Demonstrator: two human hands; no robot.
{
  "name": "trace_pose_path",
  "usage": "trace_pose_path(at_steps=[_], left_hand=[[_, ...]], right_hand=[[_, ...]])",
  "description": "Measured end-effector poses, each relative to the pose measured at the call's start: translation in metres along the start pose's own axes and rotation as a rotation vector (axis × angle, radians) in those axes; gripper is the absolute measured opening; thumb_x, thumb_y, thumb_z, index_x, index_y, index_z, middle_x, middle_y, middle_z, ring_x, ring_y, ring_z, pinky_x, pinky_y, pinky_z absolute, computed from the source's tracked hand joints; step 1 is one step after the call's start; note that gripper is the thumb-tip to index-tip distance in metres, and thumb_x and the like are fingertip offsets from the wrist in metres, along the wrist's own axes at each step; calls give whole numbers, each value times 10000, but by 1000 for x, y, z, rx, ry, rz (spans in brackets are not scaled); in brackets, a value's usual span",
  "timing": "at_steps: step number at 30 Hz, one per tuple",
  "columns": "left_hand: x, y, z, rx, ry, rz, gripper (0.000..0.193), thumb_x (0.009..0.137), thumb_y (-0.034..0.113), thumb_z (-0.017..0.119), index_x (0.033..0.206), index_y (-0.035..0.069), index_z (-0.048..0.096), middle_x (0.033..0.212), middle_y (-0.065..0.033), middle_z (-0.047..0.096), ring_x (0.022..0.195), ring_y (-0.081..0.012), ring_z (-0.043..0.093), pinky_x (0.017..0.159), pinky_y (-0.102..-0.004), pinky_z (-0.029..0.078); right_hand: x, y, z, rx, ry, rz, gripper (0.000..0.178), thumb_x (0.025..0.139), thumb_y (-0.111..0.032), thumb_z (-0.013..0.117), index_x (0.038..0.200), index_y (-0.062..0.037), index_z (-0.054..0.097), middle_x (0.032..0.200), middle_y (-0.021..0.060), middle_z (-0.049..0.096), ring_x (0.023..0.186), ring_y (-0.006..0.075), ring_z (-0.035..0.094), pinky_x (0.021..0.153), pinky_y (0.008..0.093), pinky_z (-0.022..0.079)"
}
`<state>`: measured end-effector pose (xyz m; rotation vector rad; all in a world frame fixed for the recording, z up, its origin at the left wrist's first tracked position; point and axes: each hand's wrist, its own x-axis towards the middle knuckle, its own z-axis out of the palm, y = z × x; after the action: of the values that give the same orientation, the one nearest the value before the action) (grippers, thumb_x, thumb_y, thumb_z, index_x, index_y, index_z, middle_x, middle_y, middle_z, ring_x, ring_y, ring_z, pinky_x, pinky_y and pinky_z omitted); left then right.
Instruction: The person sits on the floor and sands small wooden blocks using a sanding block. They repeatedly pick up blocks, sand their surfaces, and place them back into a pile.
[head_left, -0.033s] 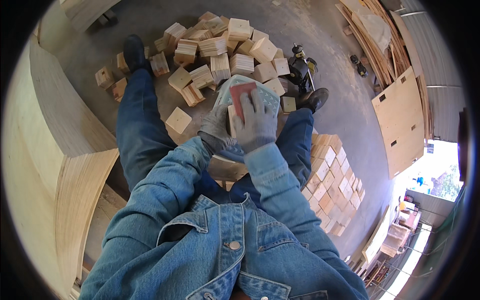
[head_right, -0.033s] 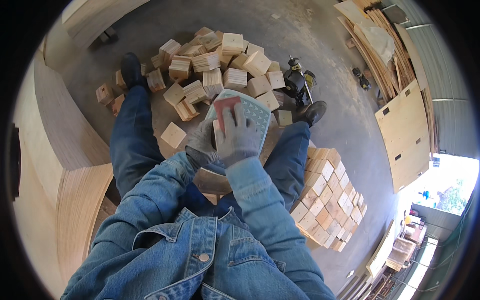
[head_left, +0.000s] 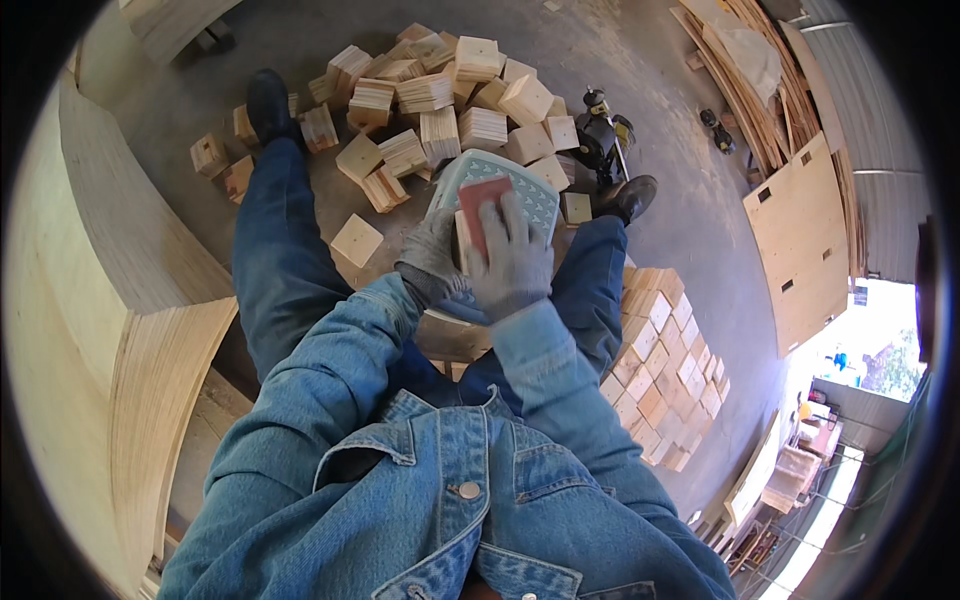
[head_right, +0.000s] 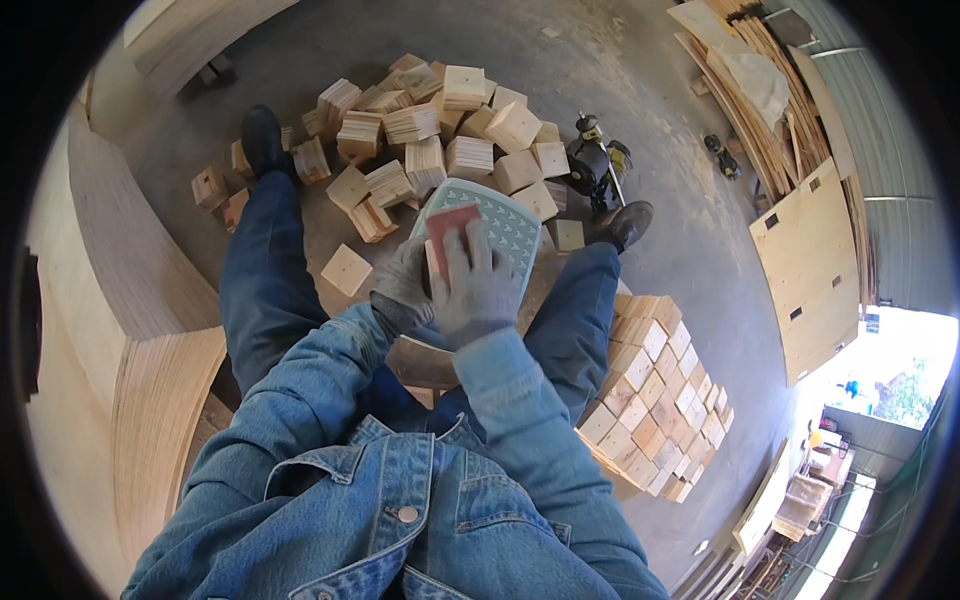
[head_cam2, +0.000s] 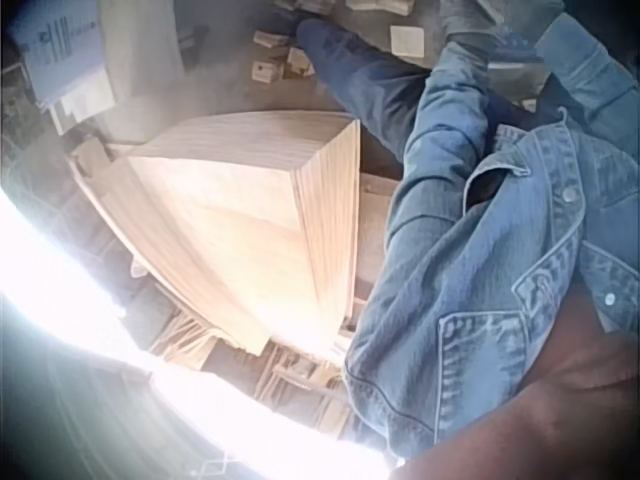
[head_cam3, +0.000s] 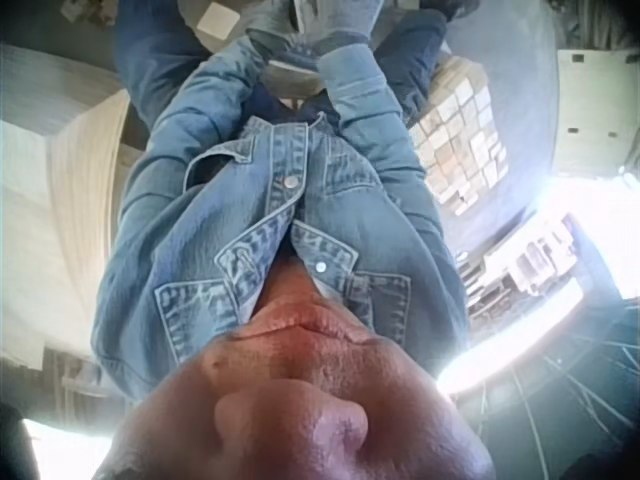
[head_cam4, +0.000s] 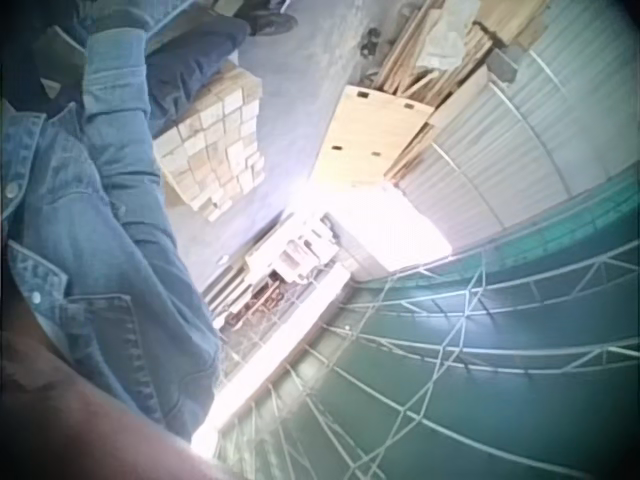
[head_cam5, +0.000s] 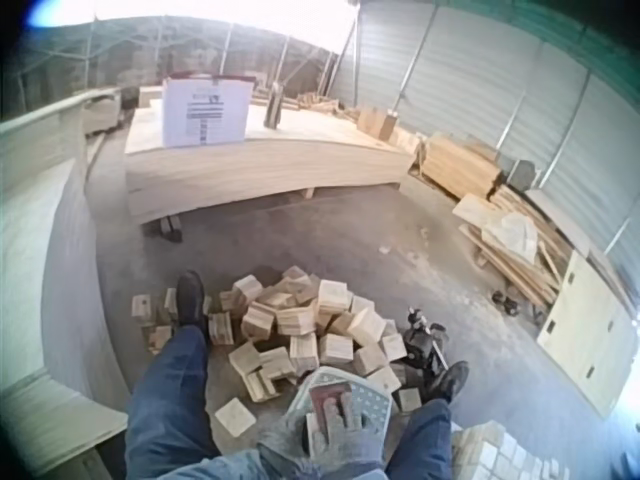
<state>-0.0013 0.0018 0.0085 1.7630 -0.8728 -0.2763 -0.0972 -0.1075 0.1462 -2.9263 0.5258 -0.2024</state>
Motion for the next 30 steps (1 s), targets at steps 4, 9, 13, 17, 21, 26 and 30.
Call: trace_pose_path(at_steps=[4,9,13,17,21,26,30], left_hand=[[3,-6,8,-84,19,78,809,692,377,961,1347,114,566,1215,-184,647,1133,-397,657,1002,-470,548],[2,-10,12,-126,15,23,774,690,368,964,1320,115,592,1202,-181,654,1116,-397,657,991,-477,545],[1,0,7,-45,-5,-5,803,672,367,970,1332,120,584,1213,-176,649,1126,-400,649,994,-488,539],[-1,18,2,101,12,-63,902,639,359,978,1390,132,533,1245,-159,636,1154,-400,637,1009,-493,535],[-5,-2,12,107,37,-25,962,622,360,983,1424,136,502,1260,-151,626,1162,-387,632,1022,-491,535],[0,-30,22,-36,-1,-37,916,628,356,981,1395,125,538,1258,-159,626,1170,-374,630,1021,-487,536],[3,-16,23,13,15,43,862,647,343,975,1370,119,564,1243,-161,634,1149,-370,640,1006,-476,542]], right_hand=[[-73,-2,-16,49,-20,-27,696,843,-274,774,1506,-160,597,1608,162,488,1313,428,568,1059,568,473],[-96,5,-12,70,44,-76,682,827,-261,791,1479,-155,620,1598,161,499,1305,419,572,1038,562,474],[-57,5,-8,41,86,-62,656,836,-276,786,1463,-158,635,1587,147,516,1275,420,586,1040,568,477],[17,16,2,-12,40,75,629,866,-316,754,1470,-186,632,1582,132,529,1263,443,606,1067,583,473],[66,21,10,-44,-16,164,625,897,-342,734,1496,-203,617,1593,120,526,1311,435,592,1107,574,464],[35,11,-1,23,-48,150,659,915,-352,729,1538,-211,571,1648,109,461,1359,443,551,1111,598,453],[-51,11,-11,-15,-36,92,700,860,-297,780,1522,-183,583,1652,146,431,1325,451,557,1081,597,458]])
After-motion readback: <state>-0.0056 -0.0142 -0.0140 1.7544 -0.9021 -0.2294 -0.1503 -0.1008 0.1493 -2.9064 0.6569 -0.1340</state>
